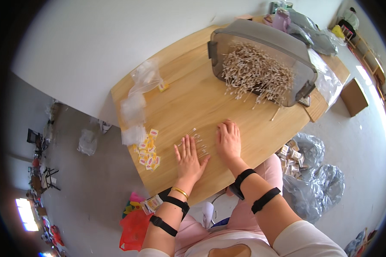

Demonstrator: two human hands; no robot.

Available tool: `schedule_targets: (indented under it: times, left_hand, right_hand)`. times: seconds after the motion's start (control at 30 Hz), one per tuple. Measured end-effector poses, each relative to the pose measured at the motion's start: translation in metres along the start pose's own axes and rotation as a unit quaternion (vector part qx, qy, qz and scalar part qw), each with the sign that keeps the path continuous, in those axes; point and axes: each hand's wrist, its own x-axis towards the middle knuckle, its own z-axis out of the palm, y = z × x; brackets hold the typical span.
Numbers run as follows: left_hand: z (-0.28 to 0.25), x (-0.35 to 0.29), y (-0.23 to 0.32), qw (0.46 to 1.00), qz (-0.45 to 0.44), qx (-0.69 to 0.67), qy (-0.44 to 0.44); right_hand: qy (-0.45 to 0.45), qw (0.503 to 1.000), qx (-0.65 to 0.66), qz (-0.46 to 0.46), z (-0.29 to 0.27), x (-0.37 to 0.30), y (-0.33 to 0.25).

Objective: Organizing cotton swabs and packing them into small plastic bags.

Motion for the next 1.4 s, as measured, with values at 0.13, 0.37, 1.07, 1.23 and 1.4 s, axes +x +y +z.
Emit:
schedule_targets:
  times: [0.13,0.37,1.07,1.23,1.4]
  left_hand:
    - [-0.004,0.011,-0.007,0.999,-0.009,0.035,-0.008]
    - [-0.008,0.007,-0.003,0.999,-0.004,0.039,-0.022]
    - [-0.001,0.013,-0.010,0.988,0.035,-0.137,0.061]
    - [-0.001,-0.002,-0.028,0.961,-0.050,-0.230,0.145]
    - [0.006,-0.002,-0.033,0.888,-0.117,-0.411,0.168]
  right_hand:
    - [0.002,1.000,-0.012,-0.009,0.001,-0.002,-0.003]
    - [-0.002,1.000,-0.015,0.001,0.001,0.000,-0.004]
    - [0.013,0.999,-0.032,-0.005,0.000,0.001,-0.007]
    - [-0.009,0.996,0.089,0.016,-0.012,-0.002,-0.005]
    - [-0.083,0.954,0.287,0.008,0.005,-0.001,-0.018]
